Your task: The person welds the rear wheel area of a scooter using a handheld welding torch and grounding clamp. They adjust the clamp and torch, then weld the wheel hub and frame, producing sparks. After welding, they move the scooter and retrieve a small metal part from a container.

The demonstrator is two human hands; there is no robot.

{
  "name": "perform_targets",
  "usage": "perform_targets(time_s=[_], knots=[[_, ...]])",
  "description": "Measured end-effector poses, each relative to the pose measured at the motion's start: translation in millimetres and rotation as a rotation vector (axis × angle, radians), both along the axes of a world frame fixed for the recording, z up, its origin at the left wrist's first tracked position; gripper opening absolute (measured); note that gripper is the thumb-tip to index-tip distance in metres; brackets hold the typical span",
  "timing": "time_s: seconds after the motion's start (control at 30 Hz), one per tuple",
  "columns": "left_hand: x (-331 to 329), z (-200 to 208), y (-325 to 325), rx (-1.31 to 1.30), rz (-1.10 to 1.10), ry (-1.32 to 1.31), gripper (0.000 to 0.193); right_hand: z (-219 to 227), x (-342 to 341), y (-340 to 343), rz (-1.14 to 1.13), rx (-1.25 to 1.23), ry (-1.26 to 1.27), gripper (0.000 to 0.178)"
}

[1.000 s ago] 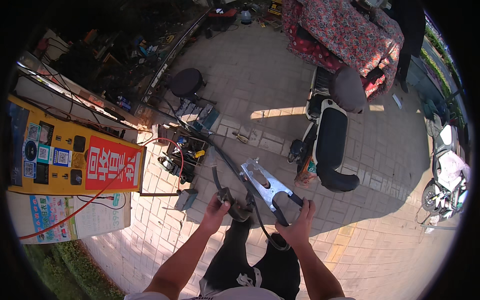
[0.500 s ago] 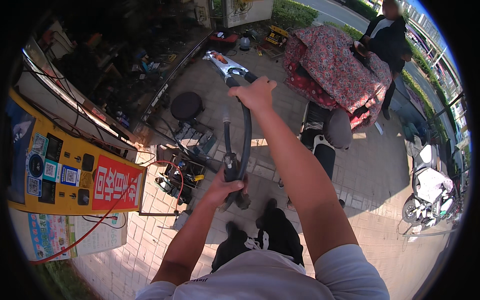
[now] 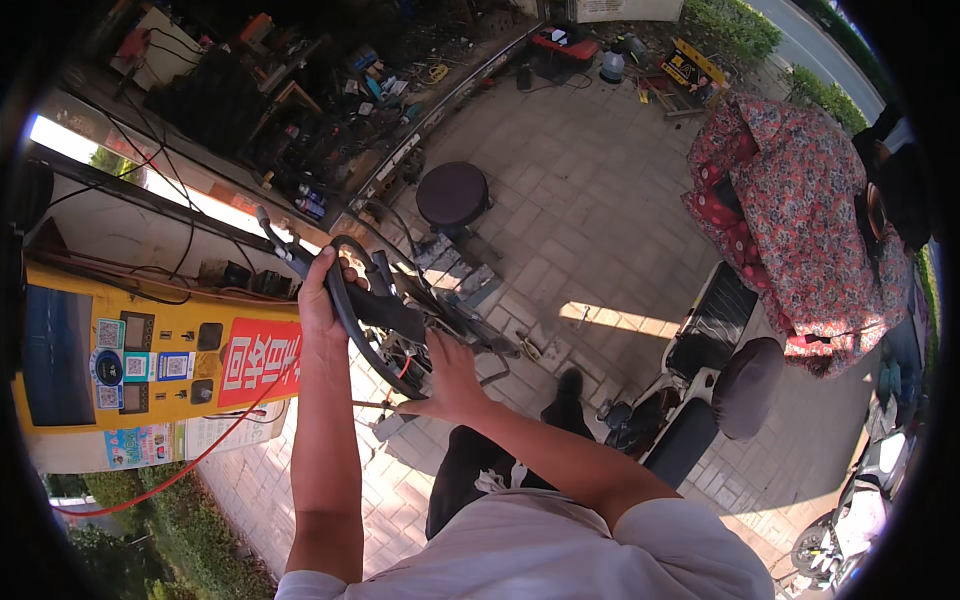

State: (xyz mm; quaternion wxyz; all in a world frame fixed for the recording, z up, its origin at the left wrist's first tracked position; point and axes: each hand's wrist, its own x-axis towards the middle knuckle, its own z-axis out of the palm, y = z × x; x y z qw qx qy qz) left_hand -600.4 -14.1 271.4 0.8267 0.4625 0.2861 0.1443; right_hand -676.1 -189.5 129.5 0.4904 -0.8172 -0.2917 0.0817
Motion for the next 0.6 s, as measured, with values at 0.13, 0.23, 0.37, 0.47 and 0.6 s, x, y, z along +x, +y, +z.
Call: perform_targets(time_s=[0.13,0.23,0.37,0.47,0.6], knots=[[47.3,10.3,50.0,-0.108,0.250,-0.108,0.020,21.1,75.2,52.4,-0.062,0.033,-0.112,0.122],[70.3,6.1,120.1,-0.229,0.272,-0.097,0.021,42.8,159.2,90.7,0.374,0.094,0.199,0.075],[136.2,6.0,179.3,-0.388,0.239,-0.224,0.028,34.8,266.6,140.6,0.398,0.012,0.114,0.051],[147.8,-20.1,237.1,-0.388,0.318,-0.028,0.068,78.7,332.7,211.1,0.447,0.074,0.164,0.043],[147.1,-91.2,224.6,-0.252,0.329,0.045,0.060,91.6,441.1,310.8,0.528,-0.078,0.306,0.026]])
